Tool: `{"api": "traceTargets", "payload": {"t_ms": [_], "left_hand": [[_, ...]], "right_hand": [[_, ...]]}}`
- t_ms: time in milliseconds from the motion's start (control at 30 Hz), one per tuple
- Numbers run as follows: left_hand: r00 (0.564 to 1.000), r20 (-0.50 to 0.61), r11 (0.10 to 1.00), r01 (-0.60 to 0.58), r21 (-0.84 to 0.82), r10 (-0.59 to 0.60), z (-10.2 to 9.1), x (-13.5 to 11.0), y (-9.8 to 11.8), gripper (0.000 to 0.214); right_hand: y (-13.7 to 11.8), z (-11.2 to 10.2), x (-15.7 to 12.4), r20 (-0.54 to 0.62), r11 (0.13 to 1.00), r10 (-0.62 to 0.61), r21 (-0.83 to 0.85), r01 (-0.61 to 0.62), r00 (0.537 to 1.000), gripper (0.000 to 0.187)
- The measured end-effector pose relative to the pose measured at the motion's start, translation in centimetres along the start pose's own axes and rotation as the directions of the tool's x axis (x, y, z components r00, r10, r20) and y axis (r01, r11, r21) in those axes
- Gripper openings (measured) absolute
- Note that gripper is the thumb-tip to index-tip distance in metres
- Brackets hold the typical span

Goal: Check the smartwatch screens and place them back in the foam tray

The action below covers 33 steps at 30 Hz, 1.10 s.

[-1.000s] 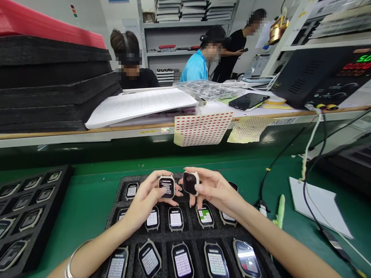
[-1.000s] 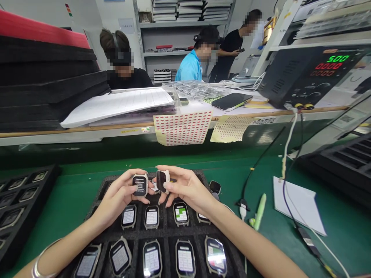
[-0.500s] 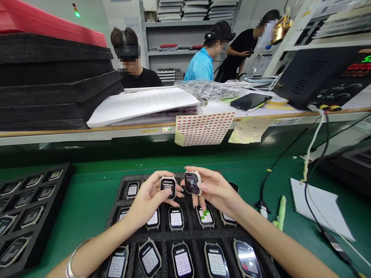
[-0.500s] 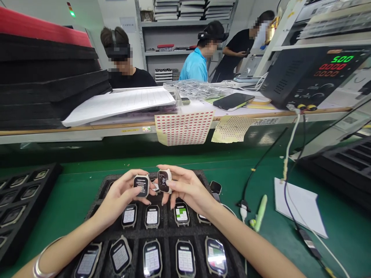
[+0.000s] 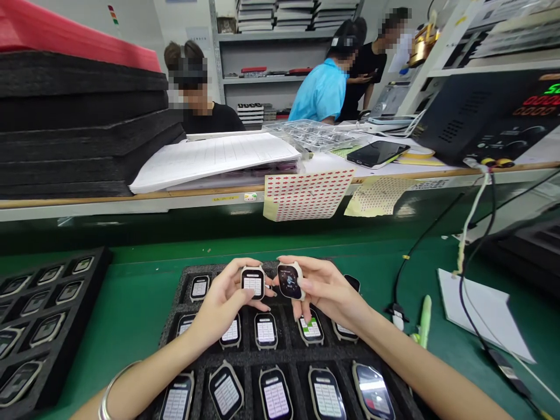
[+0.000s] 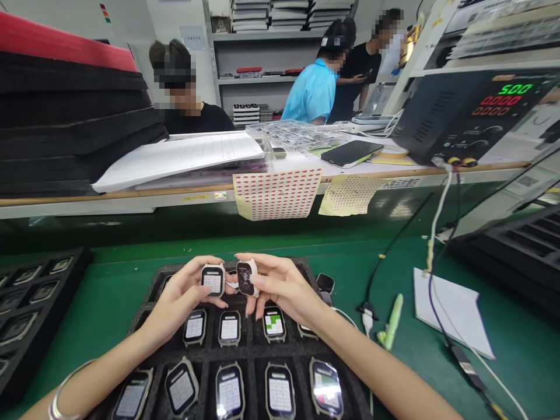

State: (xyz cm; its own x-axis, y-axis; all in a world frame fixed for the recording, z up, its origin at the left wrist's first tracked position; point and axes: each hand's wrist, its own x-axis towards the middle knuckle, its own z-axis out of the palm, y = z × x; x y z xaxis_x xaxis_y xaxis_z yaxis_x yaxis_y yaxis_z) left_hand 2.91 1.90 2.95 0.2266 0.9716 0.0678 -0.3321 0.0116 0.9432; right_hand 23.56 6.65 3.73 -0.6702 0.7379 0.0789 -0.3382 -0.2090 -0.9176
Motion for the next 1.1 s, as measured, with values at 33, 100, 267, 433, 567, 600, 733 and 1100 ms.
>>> {"api": "traceTargets", "payload": {"t_ms": [33, 100, 267, 433, 567, 600, 733, 1100], "left_hand": [[1.0, 0.0, 1.0, 0.001, -0.007, -0.001, -0.04, 0.0, -0.04, 0.027], [1.0, -0.003, 1.0, 0.006, -0.015, -0.007, -0.08, 0.0, -0.1, 0.026], [1.0, -0.024, 1.0, 0.02, 0.018, -0.019, 0.09, 0.13, 0.0, 0.023], [0.999, -0.041, 0.998, 0.015, 0.061, -0.013, 0.1, 0.29, 0.02, 0.02], [0.999, -0.052, 0.999, 0.015, 0.05, -0.013, -0.06, 0.25, -0.03, 0.019], [0.999, -0.048, 0.999, 0.014, 0.039, -0.012, -0.08, 0.22, -0.02, 0.019], [1.0, -0.026, 1.0, 0.012, -0.016, -0.012, -0.12, 0.12, 0.04, 0.018], [0.999, -0.036, 0.999, 0.032, -0.012, -0.032, -0.54, 0.38, -0.57, 0.019]], "right_hand": [[-0.05, 0.06, -0.05, 0.003, 1.0, -0.002, 0.0, 0.002, 1.0, 0.043], [-0.11, 0.15, -0.1, 0.011, 1.0, -0.008, 0.006, 0.008, 1.0, 0.043], [-0.07, 0.15, -0.08, -0.009, 1.0, -0.001, -0.008, 0.001, 1.0, 0.041], [-0.08, 0.11, -0.07, 0.009, 1.0, 0.0, -0.014, 0.0, 1.0, 0.04], [-0.06, 0.2, -0.09, 0.006, 1.0, -0.006, -0.022, 0.006, 1.0, 0.041], [-0.07, 0.23, -0.1, 0.006, 1.0, -0.007, -0.021, 0.007, 1.0, 0.041], [-0.22, 0.29, -0.13, -0.006, 1.0, -0.014, -0.018, 0.014, 1.0, 0.038], [0.02, 0.11, 0.05, -0.008, 1.0, -0.021, -0.003, 0.021, 1.0, 0.035]]}}
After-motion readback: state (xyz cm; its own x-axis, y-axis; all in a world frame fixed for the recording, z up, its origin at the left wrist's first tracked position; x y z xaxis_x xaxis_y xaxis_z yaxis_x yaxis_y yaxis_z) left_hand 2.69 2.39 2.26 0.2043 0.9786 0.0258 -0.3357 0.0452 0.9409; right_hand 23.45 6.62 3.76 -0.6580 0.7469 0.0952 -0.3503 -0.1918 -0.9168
